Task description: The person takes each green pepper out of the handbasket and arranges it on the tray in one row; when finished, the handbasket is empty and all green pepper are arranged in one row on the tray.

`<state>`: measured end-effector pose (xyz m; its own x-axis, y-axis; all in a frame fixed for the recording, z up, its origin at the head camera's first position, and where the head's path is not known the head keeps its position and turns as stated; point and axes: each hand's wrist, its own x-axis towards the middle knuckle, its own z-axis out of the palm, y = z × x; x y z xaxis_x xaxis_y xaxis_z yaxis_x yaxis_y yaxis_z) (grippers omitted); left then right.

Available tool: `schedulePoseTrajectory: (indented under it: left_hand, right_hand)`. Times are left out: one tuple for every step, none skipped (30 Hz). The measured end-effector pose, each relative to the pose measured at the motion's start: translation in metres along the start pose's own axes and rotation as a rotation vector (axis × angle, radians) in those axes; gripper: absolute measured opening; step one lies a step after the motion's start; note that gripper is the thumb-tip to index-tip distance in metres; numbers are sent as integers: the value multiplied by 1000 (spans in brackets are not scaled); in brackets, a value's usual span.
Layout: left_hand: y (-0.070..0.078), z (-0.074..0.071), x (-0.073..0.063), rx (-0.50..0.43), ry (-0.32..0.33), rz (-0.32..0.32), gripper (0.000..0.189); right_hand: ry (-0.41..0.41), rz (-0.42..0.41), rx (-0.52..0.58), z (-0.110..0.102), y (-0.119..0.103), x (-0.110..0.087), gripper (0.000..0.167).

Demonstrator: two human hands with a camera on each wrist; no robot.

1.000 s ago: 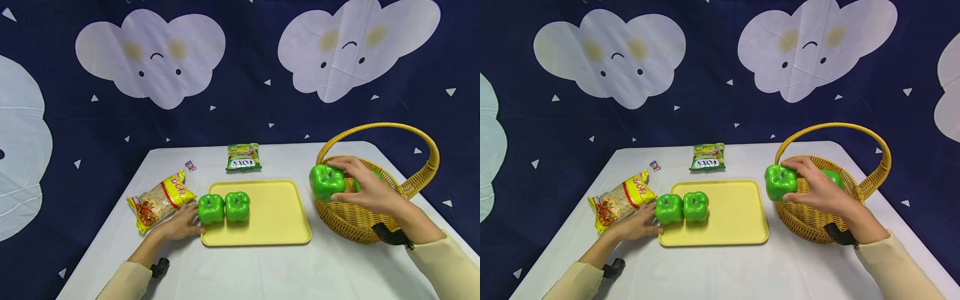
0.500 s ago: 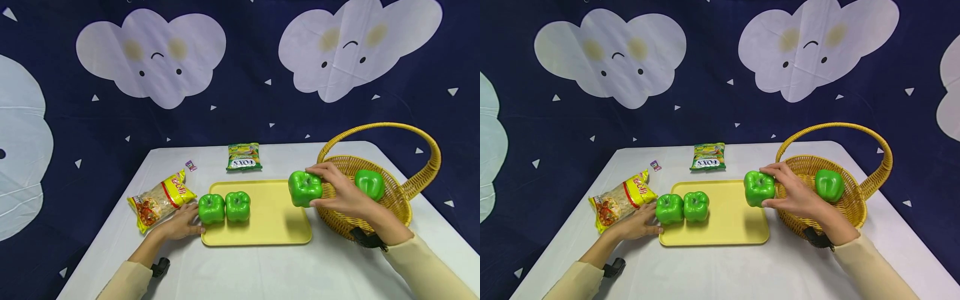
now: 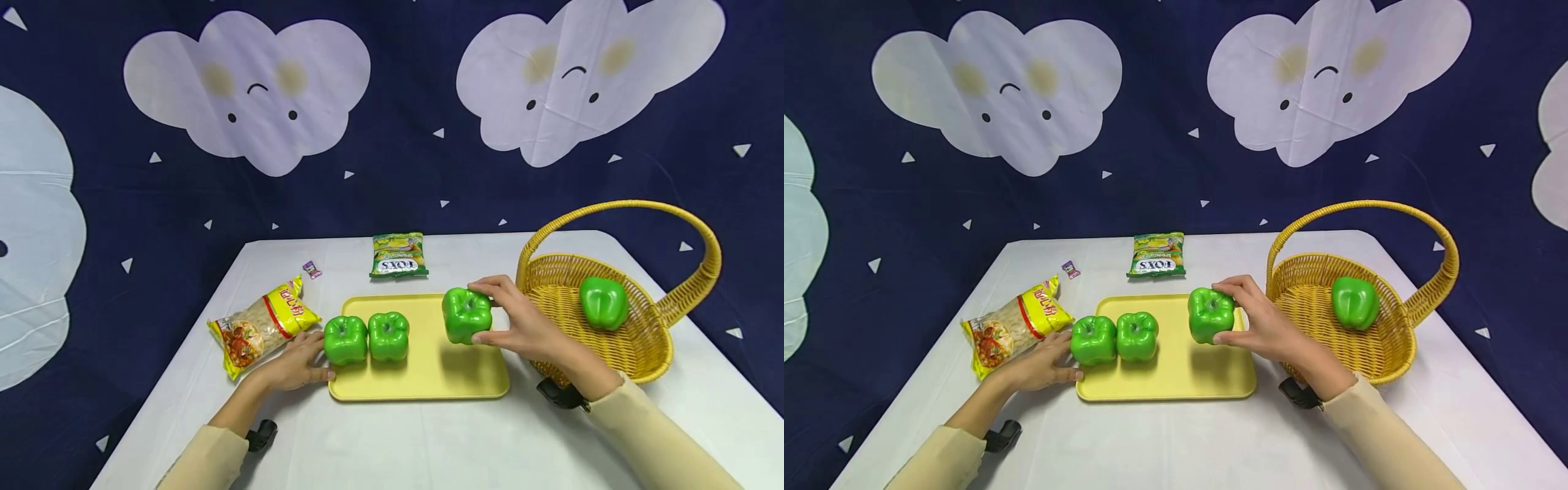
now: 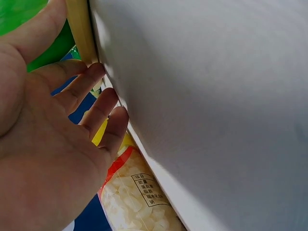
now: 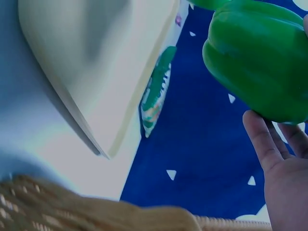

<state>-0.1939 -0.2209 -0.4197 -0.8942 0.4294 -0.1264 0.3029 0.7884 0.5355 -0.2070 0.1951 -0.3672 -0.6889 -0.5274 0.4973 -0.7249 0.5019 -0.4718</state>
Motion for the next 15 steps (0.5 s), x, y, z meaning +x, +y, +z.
schedulePoseTrajectory:
  left_hand:
    - [0,0,0,-1,0,-3,73]
    - [1,0,0,0,0,-3,73]
    - [1,0,0,0,-1,-7,74]
    - [1,0,0,2,-2,-7,74]
    - [1,0,0,1,-3,-8,74]
    - [1,0,0,1,-3,-7,74]
    - [1,0,0,-2,-3,-10,74]
    - [1,0,0,-4,-3,-9,74]
    - [1,0,0,-4,-3,-9,74]
    - [0,0,0,-4,-1,-5,74]
    - [0,0,0,-5,0,-5,74]
    - [0,0,-1,-4,1,-5,74]
    - [0,0,-1,-4,2,-4,74]
    - [0,-1,-1,-2,3,-4,74]
    - [1,-1,-1,-1,3,-4,74]
  right_hand:
    - [-6,9,1,2,0,0,76]
    - [-13,18,5,5,0,1,76]
    - [-22,27,13,7,0,1,76]
    - [-32,38,18,9,0,1,76]
    - [-41,47,24,12,0,2,75]
    - [-49,58,30,14,1,2,75]
    - [-56,70,33,16,1,2,75]
    - [-61,78,37,18,2,3,75]
    - [-65,85,34,21,2,3,75]
    - [-66,88,27,23,3,3,75]
    - [-68,90,25,25,3,3,76]
    - [-69,92,21,27,3,3,76]
    - [-71,93,20,28,3,4,76]
    - [-74,93,19,30,3,4,76]
    - [-79,95,17,32,3,4,76]
